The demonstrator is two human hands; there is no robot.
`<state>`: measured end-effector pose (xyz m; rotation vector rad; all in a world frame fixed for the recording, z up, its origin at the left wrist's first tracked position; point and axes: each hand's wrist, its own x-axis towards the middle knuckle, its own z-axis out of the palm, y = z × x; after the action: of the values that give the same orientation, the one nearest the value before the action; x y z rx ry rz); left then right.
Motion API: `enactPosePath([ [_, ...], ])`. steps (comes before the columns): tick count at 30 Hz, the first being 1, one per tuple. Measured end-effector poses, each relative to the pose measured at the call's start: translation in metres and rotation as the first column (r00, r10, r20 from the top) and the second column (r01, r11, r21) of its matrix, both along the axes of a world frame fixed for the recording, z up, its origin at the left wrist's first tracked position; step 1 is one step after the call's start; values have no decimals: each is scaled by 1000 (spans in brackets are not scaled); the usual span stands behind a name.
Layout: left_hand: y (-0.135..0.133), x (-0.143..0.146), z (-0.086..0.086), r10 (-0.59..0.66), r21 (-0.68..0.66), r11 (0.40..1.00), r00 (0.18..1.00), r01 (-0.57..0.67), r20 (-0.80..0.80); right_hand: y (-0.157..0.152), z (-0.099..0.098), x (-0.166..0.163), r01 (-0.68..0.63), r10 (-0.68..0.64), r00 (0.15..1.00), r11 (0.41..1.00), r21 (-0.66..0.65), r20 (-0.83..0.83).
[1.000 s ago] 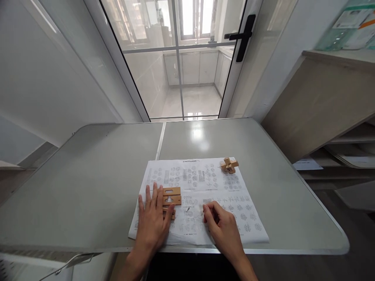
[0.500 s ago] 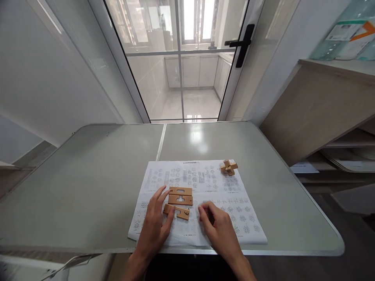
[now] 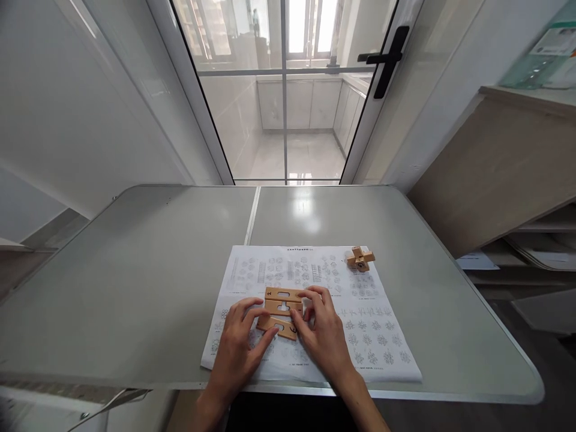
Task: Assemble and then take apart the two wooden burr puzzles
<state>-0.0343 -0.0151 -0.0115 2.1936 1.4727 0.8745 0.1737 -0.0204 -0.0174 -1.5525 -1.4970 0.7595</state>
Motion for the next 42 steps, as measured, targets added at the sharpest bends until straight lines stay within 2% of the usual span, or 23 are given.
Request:
enactPosePath([
  [8,3,-1,-5,-21,25,999,1000,21,-17,0,-3,2,-109,108,993,994,16,40],
  [15,3,-1,-2,-24,21,999,1000,24,-11,1,-2,1,-32,32,999,999,-5,-45],
  [20,2,0,-2,-10,20,1000,1000,11,-10,5,-4,2,33,-34,999,998,-57,-27],
  [23,3,0,-4,-6,7,1000,1000,6,-19,15,-3,2,54,-50,998,992,-113,41],
  [27,4,0,-4,-23,-3,1000,1000,23,-15,31,3,0,29,2,976,990,-137,219],
  [31,3,-1,-3,-33,-13,999,999,33,-1,35,6,-2,10,39,965,982,-186,258],
  [34,2,-2,-3,-47,2,999,999,47,-7,35,6,-2,-40,82,969,983,-180,233],
  [38,3,-5,-2,-95,18,995,995,95,19,35,7,1,-81,93,992,987,-138,82],
  [40,3,-7,1,-114,-10,993,989,116,92,33,8,3,-78,81,996,989,-126,25],
  [42,3,-8,5,-82,-66,993,973,99,218,29,10,3,-64,56,996,990,-125,-64],
])
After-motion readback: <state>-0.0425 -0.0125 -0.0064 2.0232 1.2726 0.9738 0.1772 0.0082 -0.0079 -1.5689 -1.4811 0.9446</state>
